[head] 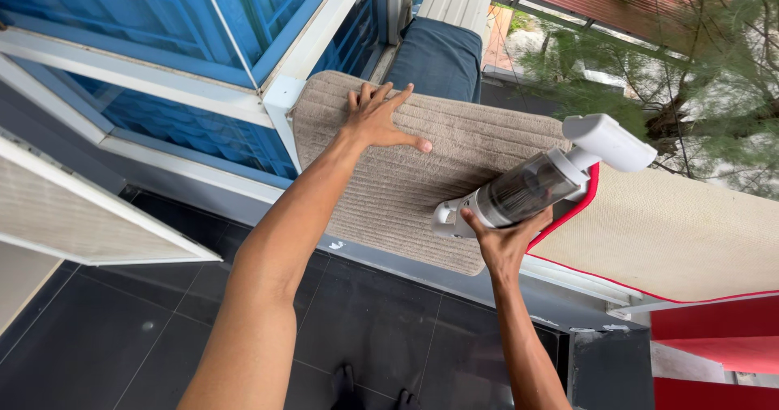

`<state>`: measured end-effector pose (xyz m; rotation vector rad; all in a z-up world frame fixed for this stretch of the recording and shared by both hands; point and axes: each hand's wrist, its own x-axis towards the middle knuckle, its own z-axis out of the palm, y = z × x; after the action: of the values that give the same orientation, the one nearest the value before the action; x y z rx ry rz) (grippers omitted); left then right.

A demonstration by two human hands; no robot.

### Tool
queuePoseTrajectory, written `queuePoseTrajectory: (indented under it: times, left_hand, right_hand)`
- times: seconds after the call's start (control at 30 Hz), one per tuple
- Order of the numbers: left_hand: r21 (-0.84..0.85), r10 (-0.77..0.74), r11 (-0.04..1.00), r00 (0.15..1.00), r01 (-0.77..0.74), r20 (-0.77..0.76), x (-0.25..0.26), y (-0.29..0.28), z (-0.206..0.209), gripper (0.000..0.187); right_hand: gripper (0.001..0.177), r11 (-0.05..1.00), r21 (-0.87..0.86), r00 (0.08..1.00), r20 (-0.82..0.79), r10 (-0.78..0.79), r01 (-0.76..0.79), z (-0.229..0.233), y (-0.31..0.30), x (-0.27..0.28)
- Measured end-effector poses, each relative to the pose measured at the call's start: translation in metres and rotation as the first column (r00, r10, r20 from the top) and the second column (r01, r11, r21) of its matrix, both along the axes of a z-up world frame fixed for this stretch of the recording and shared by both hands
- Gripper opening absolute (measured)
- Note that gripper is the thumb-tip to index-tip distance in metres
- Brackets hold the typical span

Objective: The person cleans a small mat using a handheld vacuum cleaner by moving the nozzle across the surface of the mat while it hangs over a railing.

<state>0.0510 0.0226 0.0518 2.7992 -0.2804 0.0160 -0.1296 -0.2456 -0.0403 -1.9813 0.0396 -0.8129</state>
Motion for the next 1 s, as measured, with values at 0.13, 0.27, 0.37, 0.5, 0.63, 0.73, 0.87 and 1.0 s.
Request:
queuePoseTrajectory:
  times: [0.13, 0.27, 0.37, 0.5, 0.63, 0.73, 0.87, 1.0]
  left_hand:
    - [0.023, -0.056, 0.998, 0.996, 0.058, -0.063, 0.014, 0.003, 0.006, 0.154]
    - [-0.064, -0.121, 0.991, 0.987, 0.114, -0.104, 0.026, 0.01, 0.005, 0.16]
    - [0.035, -0.211, 0.976, 0.976, 0.213, -0.052, 0.039, 0.012, -0.002, 0.155]
    - [0.015, -0.37, 0.928, 0.915, 0.372, 0.159, 0.052, 0.016, -0.017, 0.15]
    - [-0.077, -0.377, 0.902, 0.863, 0.424, 0.336, 0.047, 0.016, -0.012, 0.144]
    - [-0.045, -0.374, 0.88, 0.749, 0.473, 0.546, 0.036, 0.017, -0.004, 0.13]
    - [0.114, -0.37, 0.88, 0.515, 0.461, 0.773, 0.029, 0.017, 0.001, 0.103]
    - [0.154, -0.393, 0.881, 0.511, 0.447, 0.764, 0.028, 0.017, 0.008, 0.09]
  right_hand:
    - [0.135, 0.987, 0.133, 0.995, 0.034, 0.091, -0.094, -0.003, -0.001, -0.004]
    - [0.135, 0.958, 0.218, 0.982, 0.032, 0.184, -0.187, -0.015, -0.011, -0.01]
    - [0.138, 0.959, 0.185, 0.975, -0.02, 0.223, -0.216, -0.029, -0.024, -0.009]
    - [0.135, 0.952, 0.194, 0.961, -0.097, 0.259, -0.237, -0.063, -0.027, -0.013]
    - [0.118, 0.946, 0.232, 0.958, -0.121, 0.261, -0.229, -0.08, -0.021, -0.017]
    - [0.113, 0.958, 0.223, 0.97, -0.12, 0.212, -0.182, -0.079, -0.017, -0.022]
    - [0.113, 0.979, 0.154, 0.983, -0.104, 0.152, -0.135, -0.066, -0.006, -0.04]
    - [0.115, 0.994, 0.097, 0.992, -0.109, 0.07, -0.059, -0.04, 0.01, -0.073]
